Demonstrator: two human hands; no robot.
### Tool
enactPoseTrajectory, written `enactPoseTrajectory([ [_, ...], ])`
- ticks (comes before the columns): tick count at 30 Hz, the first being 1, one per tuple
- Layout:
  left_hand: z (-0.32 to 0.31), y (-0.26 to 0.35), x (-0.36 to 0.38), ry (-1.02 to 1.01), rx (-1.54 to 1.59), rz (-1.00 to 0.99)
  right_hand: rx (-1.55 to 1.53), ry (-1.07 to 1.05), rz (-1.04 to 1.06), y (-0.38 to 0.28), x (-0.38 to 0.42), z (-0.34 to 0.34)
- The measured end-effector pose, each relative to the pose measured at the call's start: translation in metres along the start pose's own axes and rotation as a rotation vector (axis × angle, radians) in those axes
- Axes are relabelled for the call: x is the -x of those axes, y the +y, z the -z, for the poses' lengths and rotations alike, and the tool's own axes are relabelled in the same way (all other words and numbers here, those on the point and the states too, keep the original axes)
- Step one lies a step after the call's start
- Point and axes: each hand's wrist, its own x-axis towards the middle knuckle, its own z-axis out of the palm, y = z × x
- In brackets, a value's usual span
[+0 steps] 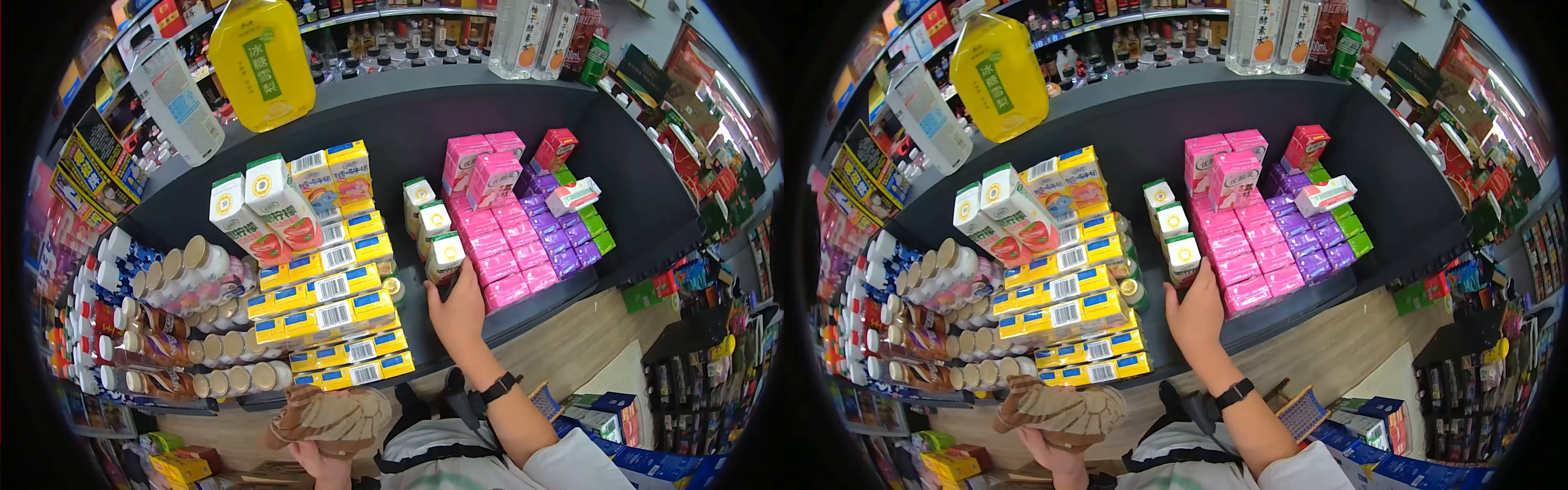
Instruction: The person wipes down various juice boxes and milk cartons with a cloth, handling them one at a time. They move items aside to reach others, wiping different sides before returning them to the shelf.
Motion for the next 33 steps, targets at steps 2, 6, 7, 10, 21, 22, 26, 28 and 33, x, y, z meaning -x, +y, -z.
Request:
enactPoseTrajectory([
  [2,0.006,-0.002,0.003,0.031,-0.019,0.012,-0.2,-0.014,-0.028,0.012,-0.005,-0.011],
  [6,0.006,0.002,0.001,-0.088,-0.007,-0.026,-0.697,-0.075,-0.146,0.022,-0.021,-0.035],
  [7,0.008,0.001,0.003,-0.084,0.004,-0.017,-0.777,-0.068,-0.157,0.027,-0.021,-0.043],
  [10,0.019,-0.009,0.011,-0.021,0.032,0.012,-0.892,-0.089,-0.196,0.032,-0.024,-0.052],
  [21,0.014,-0.019,0.014,-0.068,0.048,0.067,-0.908,-0.127,-0.209,0.032,-0.023,-0.053],
  [22,0.013,-0.019,0.014,-0.074,0.05,0.066,-0.915,-0.131,-0.206,0.033,-0.024,-0.054],
  [26,0.002,-0.018,0.009,-0.155,0.047,0.06,-0.902,-0.191,-0.2,0.04,-0.023,-0.055],
  [28,-0.003,-0.018,0.01,-0.141,0.054,0.054,-0.895,-0.194,-0.173,0.04,-0.021,-0.055],
  [33,-0.01,-0.014,0.009,-0.158,0.073,0.06,-0.535,0.13,0.035,0.004,0.003,-0.01],
])
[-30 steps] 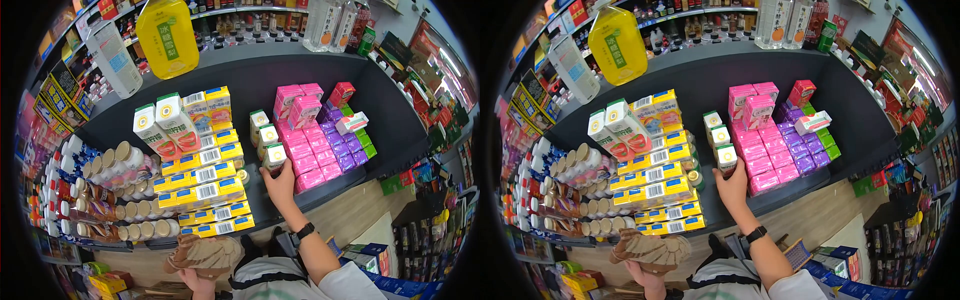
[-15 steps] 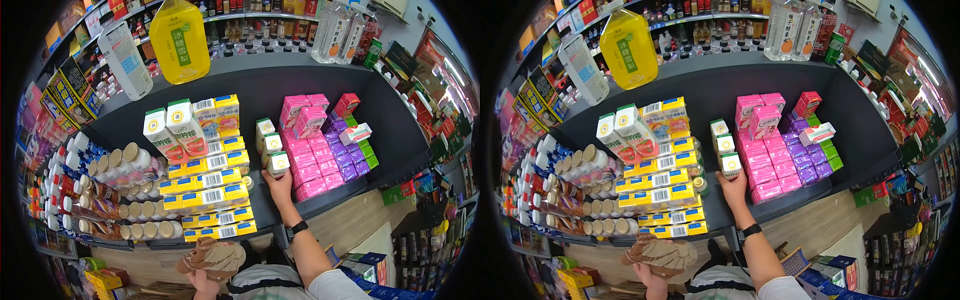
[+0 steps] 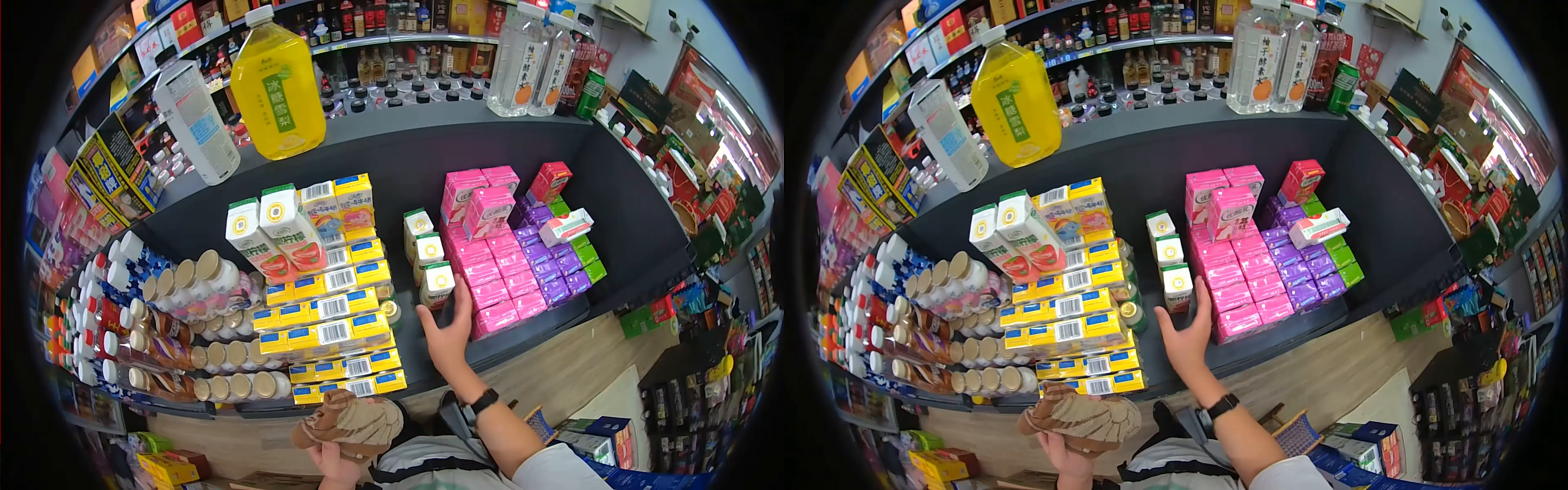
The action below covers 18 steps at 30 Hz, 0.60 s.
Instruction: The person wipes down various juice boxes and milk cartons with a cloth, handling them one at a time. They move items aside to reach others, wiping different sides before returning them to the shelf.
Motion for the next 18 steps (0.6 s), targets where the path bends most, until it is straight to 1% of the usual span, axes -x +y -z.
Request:
enactPoseTrajectory([
  [3,0.005,-0.003,0.002,0.025,0.004,-0.001,0.008,0.009,0.133,-0.029,-0.013,0.013],
  [4,0.005,-0.001,0.002,0.02,0.017,0.001,0.012,0.004,0.158,-0.039,-0.033,0.01],
  [5,0.006,0.001,0.002,0.014,0.029,0.003,0.077,-0.06,0.151,-0.053,-0.055,0.008],
  [7,0.0,0.009,0.001,0.048,0.144,0.025,0.344,-0.196,0.161,-0.071,-0.1,-0.005],
  [9,0.003,0.011,0.005,0.063,0.199,0.035,0.672,-0.228,0.28,-0.067,-0.135,-0.03],
  [12,0.013,0.008,0.007,0.061,0.194,0.021,0.984,-0.543,0.04,-0.078,-0.169,-0.059],
  [15,0.015,0.014,0.009,0.056,0.197,0.013,1.035,-0.659,0.088,-0.055,-0.18,-0.074],
  [18,0.017,0.02,0.009,0.045,0.198,0.013,1.022,-0.611,0.07,-0.046,-0.18,-0.079],
])
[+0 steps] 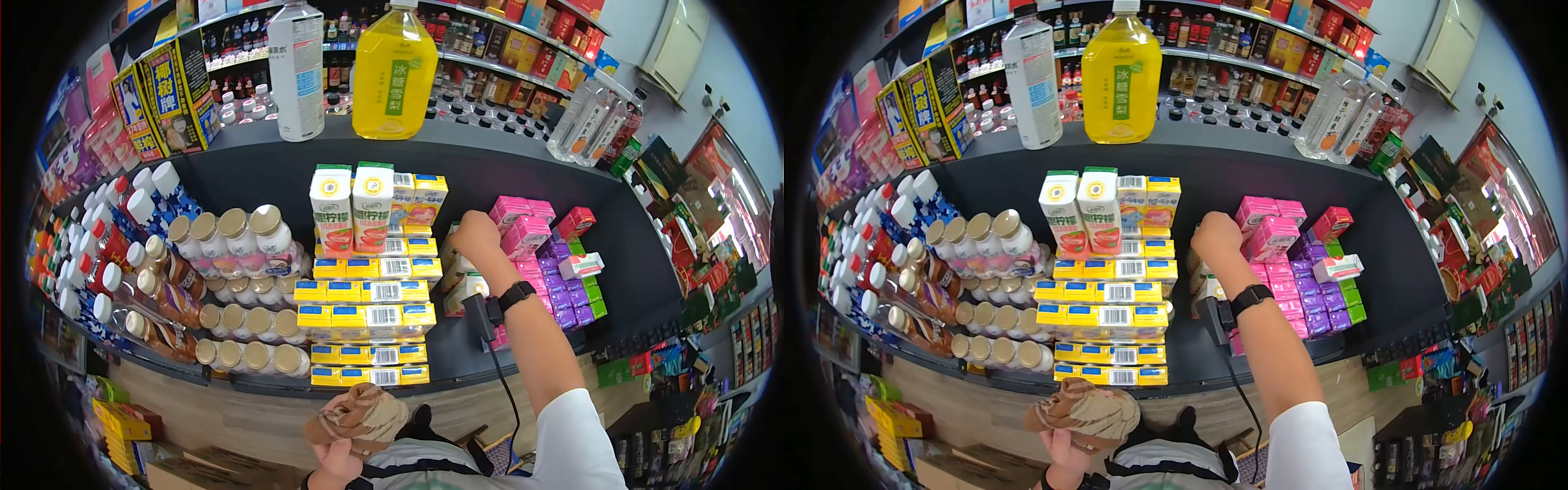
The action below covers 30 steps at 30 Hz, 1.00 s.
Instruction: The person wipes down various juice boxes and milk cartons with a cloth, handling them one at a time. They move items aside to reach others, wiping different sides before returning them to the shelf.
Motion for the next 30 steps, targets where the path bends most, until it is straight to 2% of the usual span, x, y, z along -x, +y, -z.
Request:
enactPoseTrajectory([
  [3,0.001,0.001,0.0,0.002,0.008,0.005,0.007,0.053,-0.016,-0.005,0.006,0.004],
  [15,-0.002,0.002,0.003,0.049,0.001,0.049,-0.029,0.032,-0.037,0.002,0.038,0.028],
  [18,-0.005,0.0,0.002,0.037,0.019,0.059,0.033,-0.081,0.008,0.012,0.053,0.037],
  [21,-0.007,-0.001,0.0,0.027,0.007,0.064,-0.035,-0.133,-0.027,0.018,0.057,0.034],
  [30,-0.009,-0.003,0.002,0.024,-0.005,0.037,-0.127,-0.028,0.0,0.021,0.059,0.022],
])
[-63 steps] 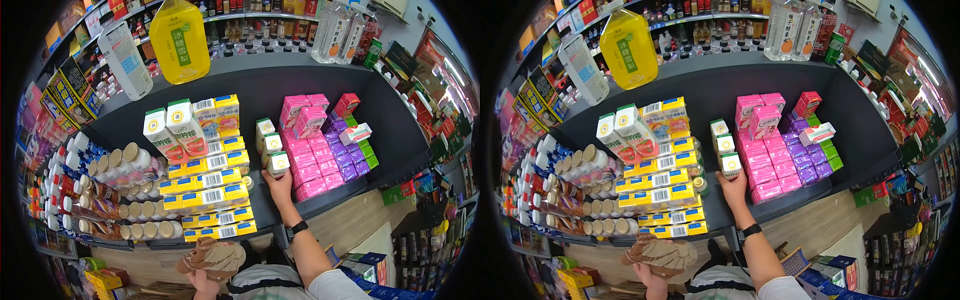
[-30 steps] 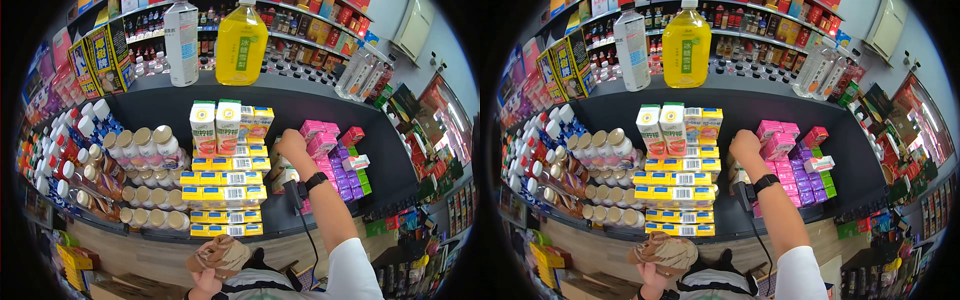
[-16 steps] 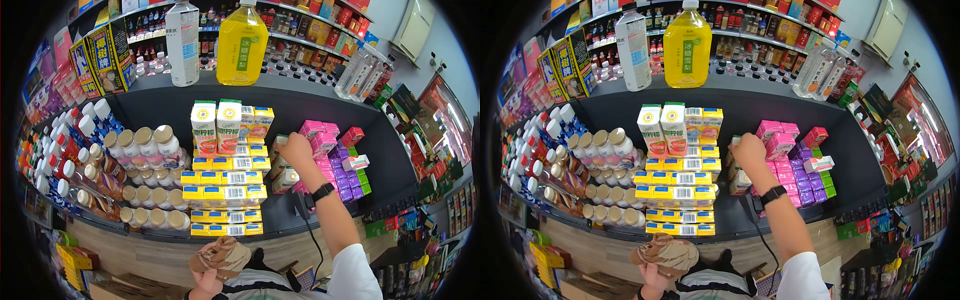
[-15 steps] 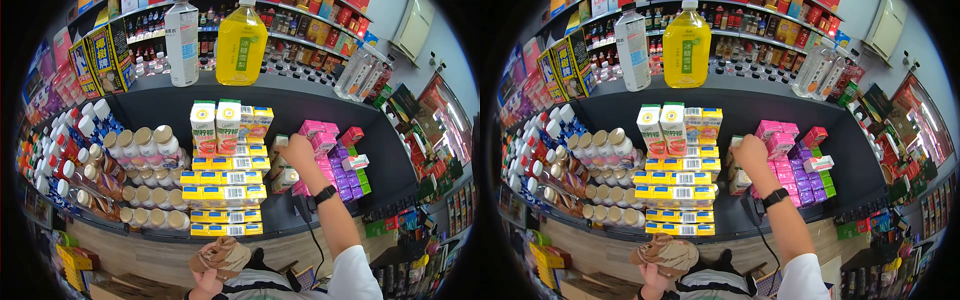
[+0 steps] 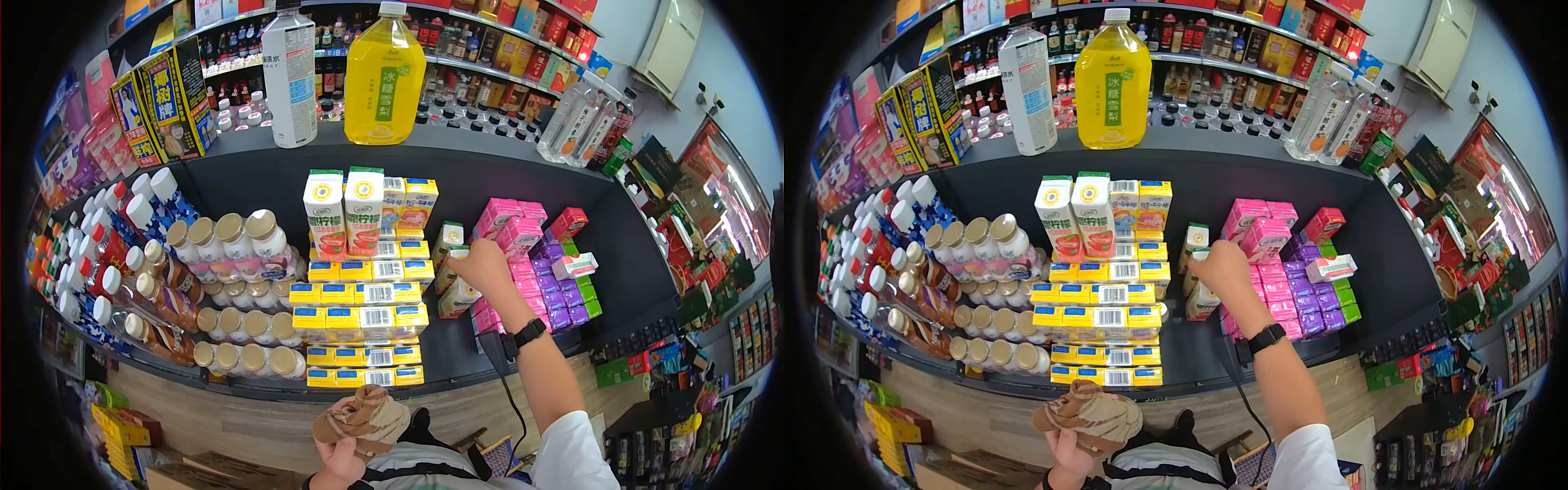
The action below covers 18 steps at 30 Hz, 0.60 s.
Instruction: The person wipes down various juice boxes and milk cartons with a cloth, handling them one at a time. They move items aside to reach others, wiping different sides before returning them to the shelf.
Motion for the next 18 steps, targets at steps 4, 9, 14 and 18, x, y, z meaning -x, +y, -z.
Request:
enactPoseTrajectory([
  [4,0.009,-0.005,0.001,-0.073,-0.079,-0.023,0.06,-0.036,-0.003,-0.002,0.001,0.003],
  [9,0.008,-0.004,0.0,-0.103,-0.101,-0.039,0.094,-0.016,-0.055,-0.012,-0.01,0.008],
  [14,0.01,-0.003,0.001,-0.11,-0.107,-0.038,0.082,-0.011,-0.049,-0.015,-0.041,-0.009],
  [18,0.011,-0.004,0.004,-0.021,-0.058,-0.027,0.071,0.042,-0.02,-0.014,-0.051,-0.019],
])
